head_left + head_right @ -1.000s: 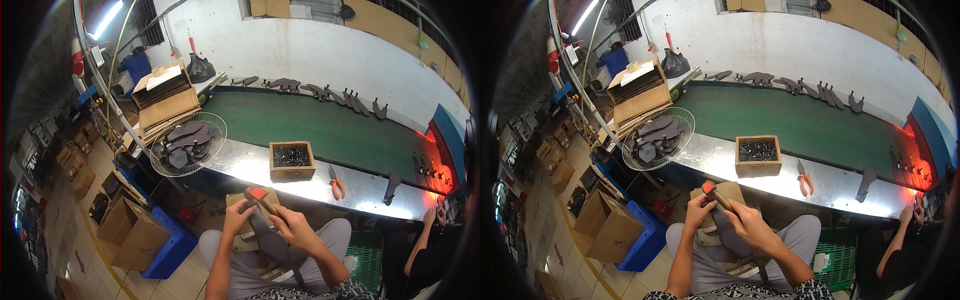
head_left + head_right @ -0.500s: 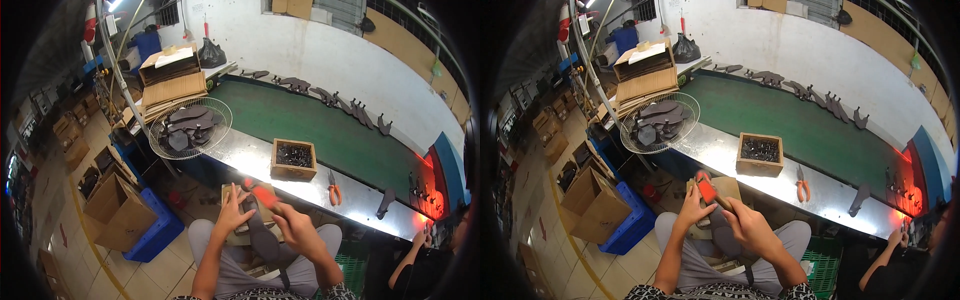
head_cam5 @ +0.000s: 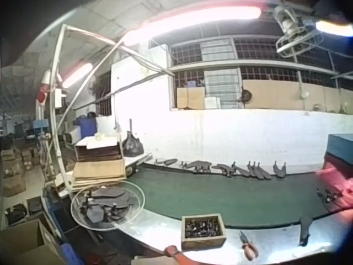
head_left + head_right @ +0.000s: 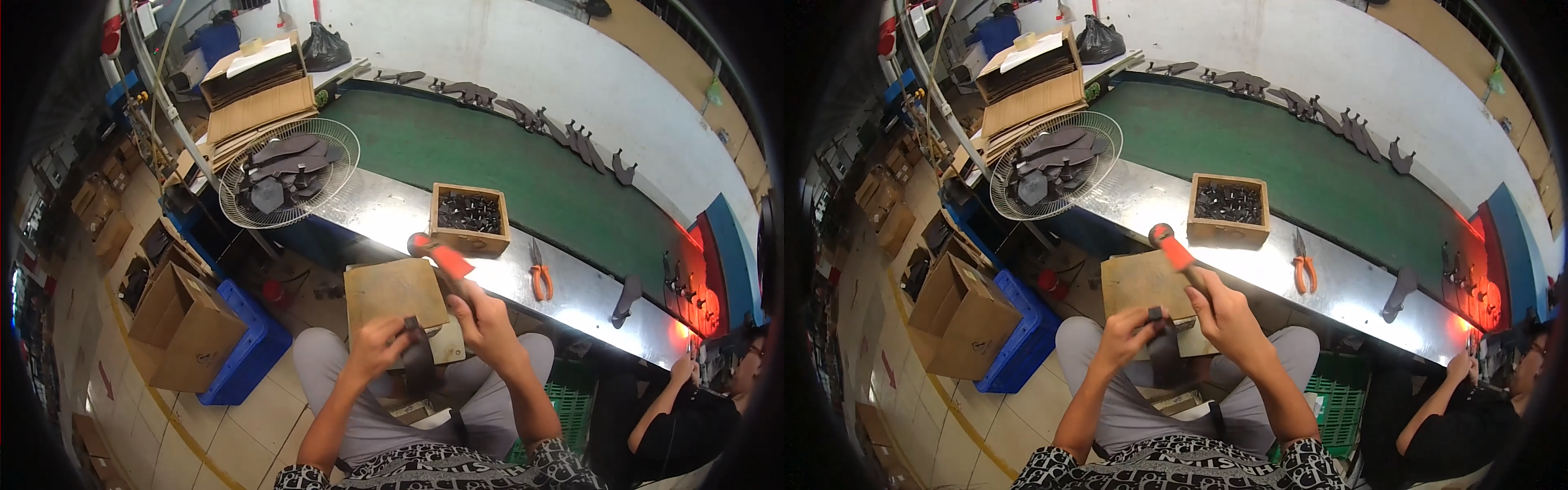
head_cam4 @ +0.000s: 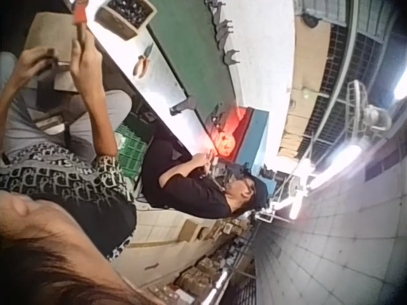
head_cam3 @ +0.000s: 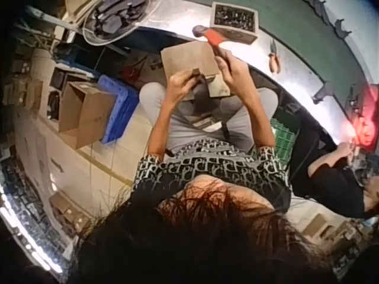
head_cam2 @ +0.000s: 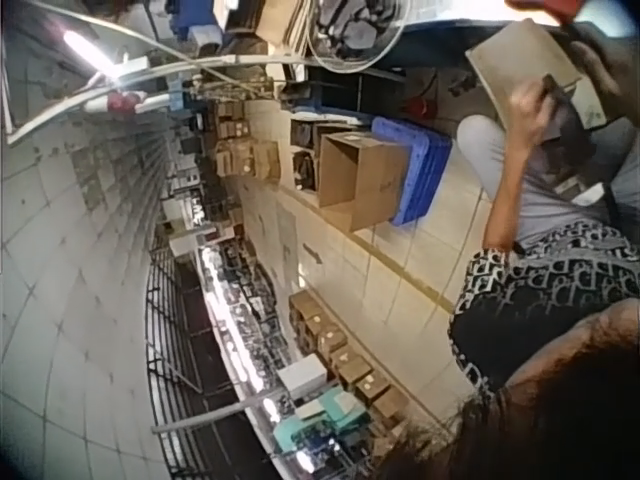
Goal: Manually assemble shoe upper components by placing and securing small pieces.
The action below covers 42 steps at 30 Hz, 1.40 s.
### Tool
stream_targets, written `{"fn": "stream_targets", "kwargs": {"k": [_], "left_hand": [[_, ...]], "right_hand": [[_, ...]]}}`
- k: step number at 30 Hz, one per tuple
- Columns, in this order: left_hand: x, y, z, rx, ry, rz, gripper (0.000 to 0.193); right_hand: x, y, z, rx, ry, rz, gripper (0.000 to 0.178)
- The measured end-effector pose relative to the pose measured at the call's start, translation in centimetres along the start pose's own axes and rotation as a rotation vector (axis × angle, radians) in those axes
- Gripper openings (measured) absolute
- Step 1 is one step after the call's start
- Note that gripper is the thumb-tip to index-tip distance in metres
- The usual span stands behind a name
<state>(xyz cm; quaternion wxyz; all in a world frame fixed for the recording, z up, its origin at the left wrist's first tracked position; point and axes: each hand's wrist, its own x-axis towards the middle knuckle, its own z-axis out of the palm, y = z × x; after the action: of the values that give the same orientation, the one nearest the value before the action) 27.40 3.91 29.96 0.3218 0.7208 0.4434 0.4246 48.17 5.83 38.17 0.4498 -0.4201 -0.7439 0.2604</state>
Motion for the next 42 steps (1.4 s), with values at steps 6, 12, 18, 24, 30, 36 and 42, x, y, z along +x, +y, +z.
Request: {"fn": "stream_targets", "kwargs": {"k": [6, 12, 18, 24, 30, 36, 42], "left_hand": [[-2.9, 10.1, -2.0, -0.292, -0.209, -0.161, 0.018], [-3.7, 11.8, -2.3, -0.427, -0.296, -0.306, 0.02], [-3.5, 11.8, -1.0, -0.607, -0.414, -0.485, 0.023], [-2.8, 12.3, -0.2, -0.669, -0.473, -0.582, 0.022], [-0.9, 9.3, -0.3, -0.44, -0.136, -0.466, 0.024], [12.2, 3.7, -12.0, -0.076, 0.673, -0.017, 0.037], [14.6, -2.6, -17.5, 0.45, 0.992, -0.099, 0.044]], "right_hand": [[0.2, 6.4, 3.0, -0.56, -0.358, -0.116, 0.044], [-1.5, 4.5, 2.8, -0.521, -0.316, -0.32, 0.043], [-7.2, -0.3, 1.6, 1.116, -0.429, 0.315, 0.051], [-8.4, 0.9, 1.4, 1.219, -0.399, 0.338, 0.053], [-9.3, 1.7, 0.7, 0.933, -0.103, 0.54, 0.047], [-12.2, 7.3, -2.2, 0.631, 0.166, 0.569, 0.034], [-10.3, 7.8, -1.4, 0.06, 0.265, 0.35, 0.021]]}}
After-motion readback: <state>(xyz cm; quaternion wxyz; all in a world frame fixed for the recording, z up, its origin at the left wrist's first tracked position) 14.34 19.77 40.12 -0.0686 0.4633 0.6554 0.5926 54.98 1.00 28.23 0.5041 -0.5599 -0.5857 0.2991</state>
